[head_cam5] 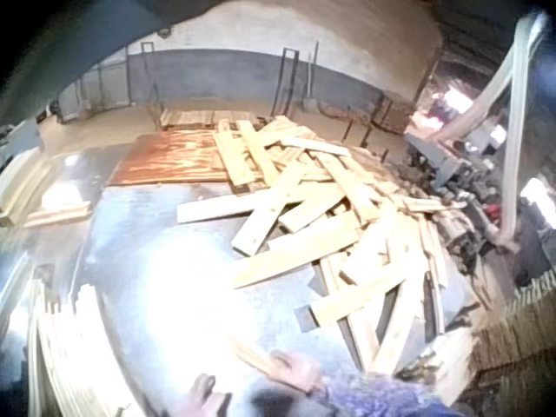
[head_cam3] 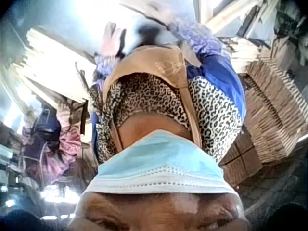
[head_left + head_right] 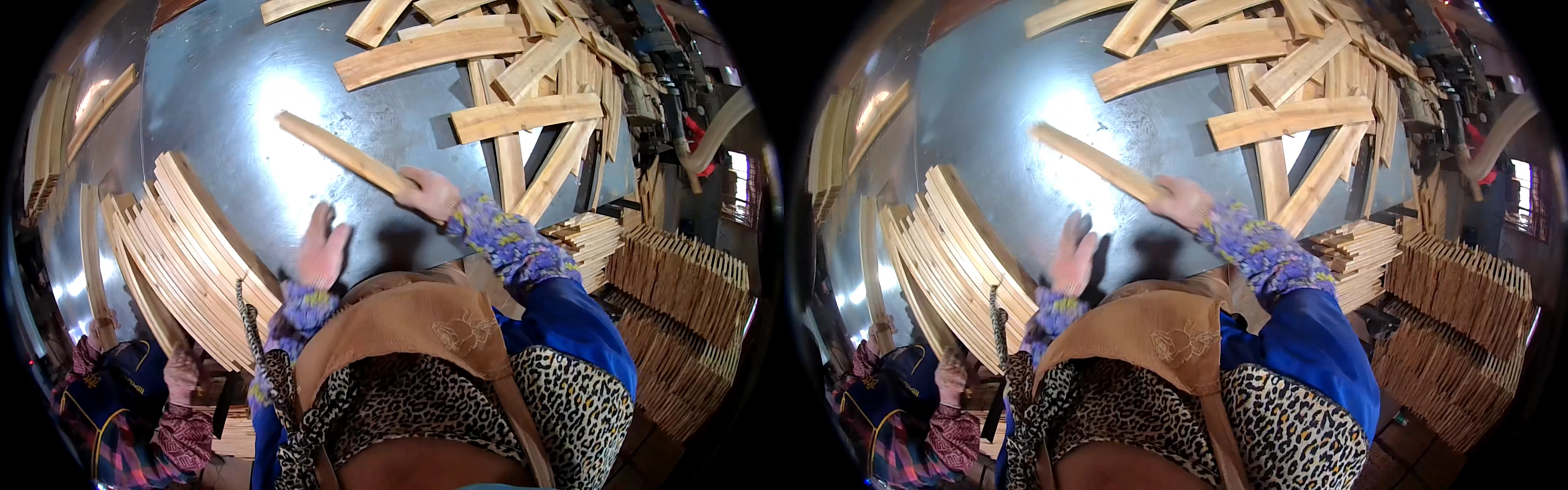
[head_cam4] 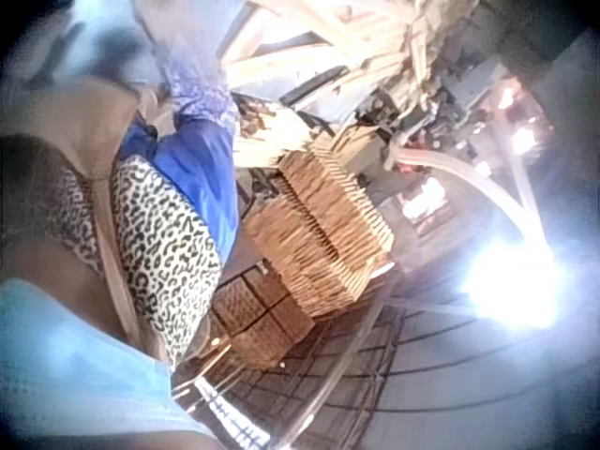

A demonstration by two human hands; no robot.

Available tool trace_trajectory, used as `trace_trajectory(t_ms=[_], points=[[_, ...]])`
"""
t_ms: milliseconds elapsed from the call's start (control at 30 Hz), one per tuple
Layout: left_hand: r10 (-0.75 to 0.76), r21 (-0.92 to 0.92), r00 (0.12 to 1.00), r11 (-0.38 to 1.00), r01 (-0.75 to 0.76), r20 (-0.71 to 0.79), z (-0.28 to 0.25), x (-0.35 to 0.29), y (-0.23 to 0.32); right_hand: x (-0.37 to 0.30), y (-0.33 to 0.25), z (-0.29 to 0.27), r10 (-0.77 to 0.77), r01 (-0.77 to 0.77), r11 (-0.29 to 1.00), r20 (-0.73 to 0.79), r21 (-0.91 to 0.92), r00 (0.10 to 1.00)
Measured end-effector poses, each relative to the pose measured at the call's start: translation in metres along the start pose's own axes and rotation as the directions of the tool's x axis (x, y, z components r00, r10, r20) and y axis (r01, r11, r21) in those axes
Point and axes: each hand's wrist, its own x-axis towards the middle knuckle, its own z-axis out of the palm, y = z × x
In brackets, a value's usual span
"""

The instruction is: The person sorts wooden planks on a metal table, picking them up one by one and stacking them into a neat pile. The person handles the wood by hand, moving pieces from a scattered pile to an organized stack.

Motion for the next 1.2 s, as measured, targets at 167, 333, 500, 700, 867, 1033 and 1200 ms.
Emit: trace_trajectory(t_ms=[167, 333, 500, 700, 867, 1033, 1200], points=[[-0.256, -0.855, 0.950, 0.437, 0.279, 0.179, 0.059, 0.071, 0.068, 0.051, -0.041, -0.032, -0.165, 0.162, 0.950, -0.008, 0.267, 0.986], [-0.320, -0.745, 0.932, 0.577, 0.335, 0.170, 0.034, 0.116, 0.073, 0.018, 0.091, -0.215, -0.227, 0.011, 0.588, -0.152, -0.808, 0.962], [-0.300, -0.233, 0.904, 0.944, 0.235, -0.303, 0.015, 0.085, 0.052, 0.039, 0.089, -0.233, -0.215, 0.002, 0.473, -0.113, -0.881, 0.970], [-0.041, 0.720, 0.841, 0.495, 0.486, -0.539, -0.074, -0.033, 0.032, 0.043, 0.045, -0.252, -0.162, 0.089, 0.660, -0.026, -0.746, 0.986], [0.022, 0.604, 0.732, 0.581, 0.546, -0.681, -0.083, -0.037, 0.033, 0.099, -0.084, -0.211, -0.297, 0.157, 0.869, -0.242, -0.469, 0.924], [-0.066, -0.194, 0.976, 0.981, 0.025, -0.206, 0.016, 0.044, 0.065, 0.195, -0.118, -0.119, -0.062, 0.295, 0.776, -0.398, 0.558, 0.915], [-0.261, -0.545, 0.965, 0.813, 0.204, -0.029, 0.021, 0.078, 0.069, 0.193, -0.158, -0.143, 0.069, -0.231, 0.945, -0.546, -0.233, 0.835]])
